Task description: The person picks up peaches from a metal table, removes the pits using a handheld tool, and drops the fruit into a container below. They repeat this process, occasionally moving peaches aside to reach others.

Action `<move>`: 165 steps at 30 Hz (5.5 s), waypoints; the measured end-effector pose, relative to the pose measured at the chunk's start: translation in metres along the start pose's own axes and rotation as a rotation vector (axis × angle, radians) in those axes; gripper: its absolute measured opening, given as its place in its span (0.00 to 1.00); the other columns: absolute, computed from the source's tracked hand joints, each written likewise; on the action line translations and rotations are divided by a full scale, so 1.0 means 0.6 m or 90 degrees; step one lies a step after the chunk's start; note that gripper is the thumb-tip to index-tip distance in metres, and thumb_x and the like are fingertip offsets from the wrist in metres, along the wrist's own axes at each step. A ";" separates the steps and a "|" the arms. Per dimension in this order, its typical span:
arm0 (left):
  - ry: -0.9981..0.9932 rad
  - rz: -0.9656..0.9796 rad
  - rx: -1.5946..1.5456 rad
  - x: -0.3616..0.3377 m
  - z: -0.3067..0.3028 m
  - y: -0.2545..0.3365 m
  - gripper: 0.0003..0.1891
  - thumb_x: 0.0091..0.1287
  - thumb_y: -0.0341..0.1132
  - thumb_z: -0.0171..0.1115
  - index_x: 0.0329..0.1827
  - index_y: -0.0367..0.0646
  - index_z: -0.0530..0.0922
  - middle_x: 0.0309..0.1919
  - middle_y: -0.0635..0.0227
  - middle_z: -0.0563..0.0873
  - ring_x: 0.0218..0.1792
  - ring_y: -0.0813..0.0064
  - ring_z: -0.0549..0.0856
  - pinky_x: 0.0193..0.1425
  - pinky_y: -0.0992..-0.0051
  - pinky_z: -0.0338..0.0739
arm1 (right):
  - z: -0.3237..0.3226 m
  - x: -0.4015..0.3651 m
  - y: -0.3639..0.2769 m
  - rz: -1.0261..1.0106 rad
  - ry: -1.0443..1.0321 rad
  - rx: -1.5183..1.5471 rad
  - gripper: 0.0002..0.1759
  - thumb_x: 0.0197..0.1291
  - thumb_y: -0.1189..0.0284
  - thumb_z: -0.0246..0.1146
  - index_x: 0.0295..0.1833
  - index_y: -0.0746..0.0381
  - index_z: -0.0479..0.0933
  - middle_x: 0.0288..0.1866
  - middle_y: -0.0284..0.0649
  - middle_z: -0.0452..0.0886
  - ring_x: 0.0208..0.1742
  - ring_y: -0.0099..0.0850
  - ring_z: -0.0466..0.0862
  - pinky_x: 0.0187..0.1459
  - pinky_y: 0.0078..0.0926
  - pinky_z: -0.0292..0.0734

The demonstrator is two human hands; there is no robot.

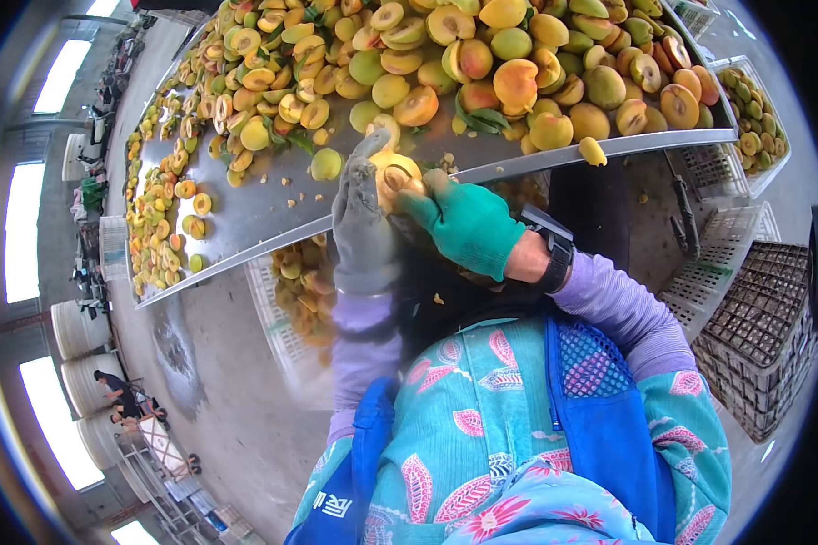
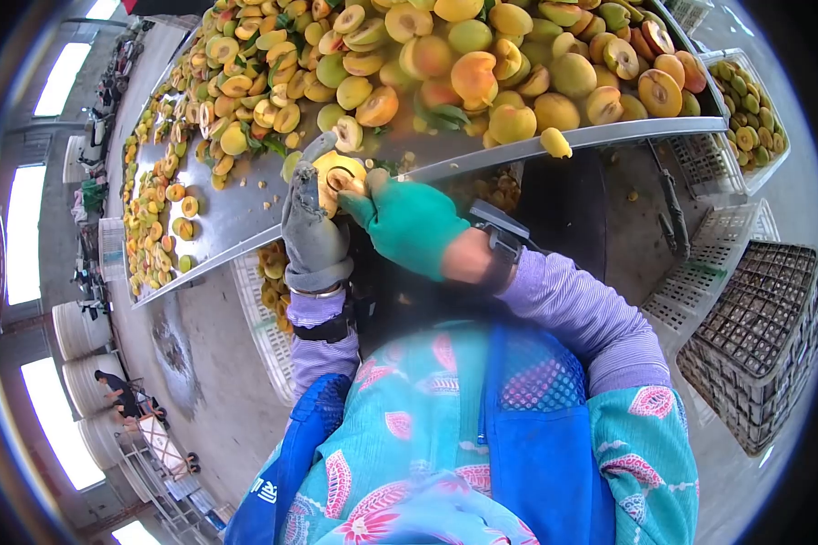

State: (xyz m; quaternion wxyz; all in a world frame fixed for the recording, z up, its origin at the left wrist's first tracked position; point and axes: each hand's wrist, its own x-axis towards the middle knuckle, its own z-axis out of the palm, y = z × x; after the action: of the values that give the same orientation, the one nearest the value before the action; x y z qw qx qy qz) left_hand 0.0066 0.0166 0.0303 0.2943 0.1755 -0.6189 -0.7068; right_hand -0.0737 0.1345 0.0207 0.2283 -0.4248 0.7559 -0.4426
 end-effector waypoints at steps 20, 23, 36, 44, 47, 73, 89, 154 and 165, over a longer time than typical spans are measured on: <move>-0.003 0.016 0.369 0.009 -0.022 -0.037 0.20 0.79 0.42 0.46 0.60 0.35 0.75 0.50 0.61 0.83 0.46 0.72 0.83 0.50 0.73 0.80 | 0.041 0.029 0.063 0.088 0.166 0.211 0.25 0.73 0.51 0.50 0.44 0.65 0.72 0.31 0.59 0.80 0.37 0.58 0.81 0.35 0.48 0.73; 0.000 -0.053 0.226 -0.012 0.001 0.011 0.15 0.74 0.35 0.56 0.57 0.36 0.76 0.53 0.60 0.81 0.50 0.72 0.83 0.48 0.71 0.82 | -0.017 0.023 0.022 0.113 0.154 0.233 0.25 0.72 0.51 0.51 0.42 0.66 0.71 0.30 0.55 0.80 0.35 0.55 0.81 0.34 0.47 0.74; 0.123 0.081 0.086 -0.003 0.022 -0.025 0.14 0.75 0.35 0.55 0.57 0.36 0.77 0.40 0.68 0.84 0.38 0.81 0.81 0.43 0.79 0.77 | 0.003 -0.018 0.010 0.155 0.145 0.230 0.22 0.67 0.55 0.60 0.44 0.65 0.70 0.33 0.56 0.80 0.37 0.55 0.82 0.37 0.45 0.74; 0.094 0.051 0.260 -0.026 0.046 -0.023 0.14 0.75 0.32 0.52 0.58 0.36 0.78 0.46 0.67 0.83 0.43 0.81 0.79 0.49 0.80 0.74 | 0.008 0.003 0.023 0.108 0.155 0.185 0.16 0.62 0.62 0.64 0.45 0.63 0.71 0.34 0.54 0.80 0.36 0.53 0.81 0.36 0.43 0.74; 0.112 0.057 0.260 -0.026 0.055 -0.028 0.14 0.76 0.32 0.50 0.57 0.35 0.78 0.51 0.64 0.83 0.50 0.76 0.81 0.57 0.76 0.75 | 0.018 -0.008 0.021 0.040 0.178 0.236 0.15 0.63 0.63 0.64 0.45 0.62 0.71 0.34 0.55 0.80 0.35 0.53 0.81 0.36 0.42 0.74; 0.200 0.053 0.155 -0.013 0.058 -0.057 0.10 0.74 0.34 0.54 0.48 0.37 0.79 0.41 0.65 0.84 0.40 0.79 0.81 0.47 0.78 0.77 | 0.015 -0.042 0.030 0.122 0.015 0.186 0.27 0.73 0.52 0.49 0.52 0.70 0.69 0.30 0.52 0.81 0.32 0.49 0.82 0.34 0.42 0.75; -0.037 -0.127 0.270 0.066 0.030 -0.019 0.16 0.77 0.39 0.53 0.47 0.33 0.82 0.33 0.62 0.86 0.31 0.76 0.84 0.37 0.78 0.81 | 0.022 -0.013 -0.010 0.381 -0.149 0.853 0.21 0.72 0.45 0.47 0.39 0.50 0.70 0.21 0.26 0.68 0.16 0.19 0.65 0.14 0.19 0.62; -0.040 -0.088 -0.137 0.033 -0.086 -0.016 0.23 0.76 0.46 0.48 0.60 0.33 0.71 0.51 0.49 0.82 0.45 0.62 0.84 0.53 0.68 0.80 | 0.033 0.032 -0.017 0.008 -0.036 0.076 0.26 0.73 0.50 0.48 0.47 0.65 0.75 0.37 0.58 0.80 0.42 0.57 0.81 0.43 0.50 0.74; 0.028 0.087 0.122 0.027 -0.038 -0.027 0.15 0.76 0.37 0.48 0.48 0.34 0.79 0.39 0.59 0.85 0.38 0.72 0.84 0.45 0.73 0.80 | 0.059 0.022 -0.010 0.102 -0.017 0.234 0.21 0.72 0.55 0.52 0.53 0.62 0.77 0.37 0.54 0.83 0.39 0.51 0.84 0.40 0.42 0.77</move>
State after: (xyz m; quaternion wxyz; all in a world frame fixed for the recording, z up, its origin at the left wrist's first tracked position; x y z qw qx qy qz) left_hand 0.0048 -0.0099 0.0123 0.3371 0.1762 -0.6875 -0.6185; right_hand -0.0529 0.1050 0.0084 0.3467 -0.3202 0.6906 -0.5480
